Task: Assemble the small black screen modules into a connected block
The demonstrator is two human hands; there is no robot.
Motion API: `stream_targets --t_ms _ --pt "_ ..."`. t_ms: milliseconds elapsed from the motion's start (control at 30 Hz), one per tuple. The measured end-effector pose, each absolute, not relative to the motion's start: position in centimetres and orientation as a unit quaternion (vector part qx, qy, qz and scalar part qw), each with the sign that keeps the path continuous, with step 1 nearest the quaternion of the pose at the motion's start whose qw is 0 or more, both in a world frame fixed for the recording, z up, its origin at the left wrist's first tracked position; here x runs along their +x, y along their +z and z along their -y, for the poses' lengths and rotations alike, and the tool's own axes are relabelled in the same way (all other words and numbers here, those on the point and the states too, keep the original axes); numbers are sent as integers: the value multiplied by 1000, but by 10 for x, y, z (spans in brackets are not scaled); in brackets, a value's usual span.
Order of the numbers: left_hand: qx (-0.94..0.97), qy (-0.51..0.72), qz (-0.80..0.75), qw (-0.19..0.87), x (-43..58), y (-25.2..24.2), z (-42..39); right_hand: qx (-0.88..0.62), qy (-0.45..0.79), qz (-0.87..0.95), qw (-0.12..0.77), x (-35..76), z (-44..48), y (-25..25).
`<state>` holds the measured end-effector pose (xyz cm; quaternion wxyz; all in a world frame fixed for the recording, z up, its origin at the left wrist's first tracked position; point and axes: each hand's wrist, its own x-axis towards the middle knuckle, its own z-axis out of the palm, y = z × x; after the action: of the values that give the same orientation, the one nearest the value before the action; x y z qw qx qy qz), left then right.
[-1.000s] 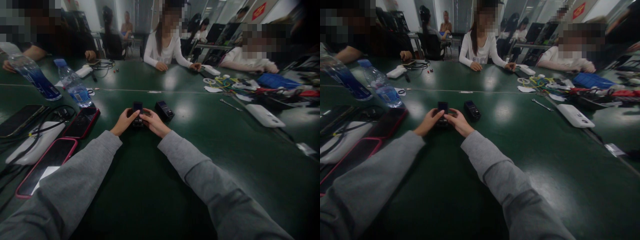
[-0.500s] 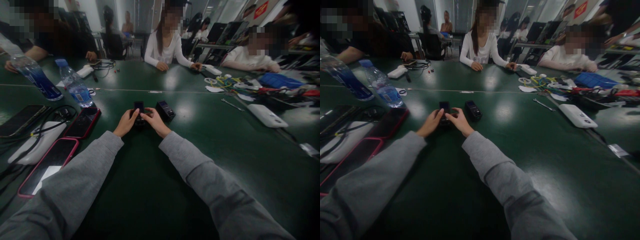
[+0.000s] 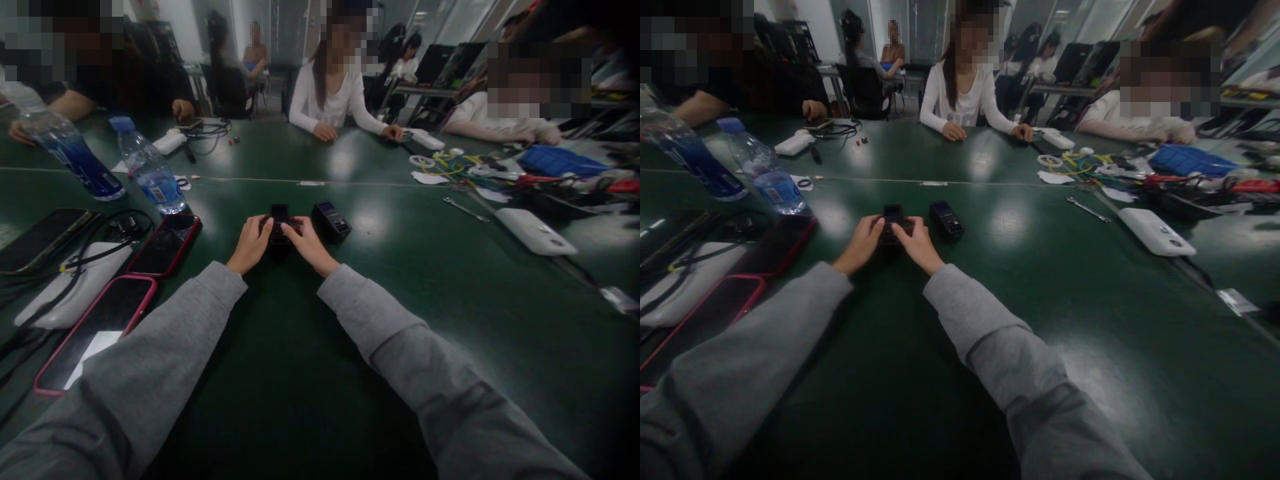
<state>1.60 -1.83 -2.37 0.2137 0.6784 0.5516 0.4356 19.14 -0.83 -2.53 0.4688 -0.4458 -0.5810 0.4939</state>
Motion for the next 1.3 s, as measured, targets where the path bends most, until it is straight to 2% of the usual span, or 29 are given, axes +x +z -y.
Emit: stream_targets --t_ms 167,367,733,933,1100,1300 --pt "674 437 -550 227 17 -22 20 -465 443 611 462 191 11 -25" --pt "675 437 -548 231 17 -23 20 -502 327 656 460 190 16 -21" --pt "660 459 -541 249 15 -32 13 -490 259 694 459 186 21 -22" --pt "659 457 -542 251 16 -29 16 -477 132 743 451 190 32 -8" --pt "668 450 -536 253 18 -20 22 -500 2 757 420 216 30 9" --pt "722 417 -513 206 21 -15 29 -598 -66 712 362 234 25 -2"
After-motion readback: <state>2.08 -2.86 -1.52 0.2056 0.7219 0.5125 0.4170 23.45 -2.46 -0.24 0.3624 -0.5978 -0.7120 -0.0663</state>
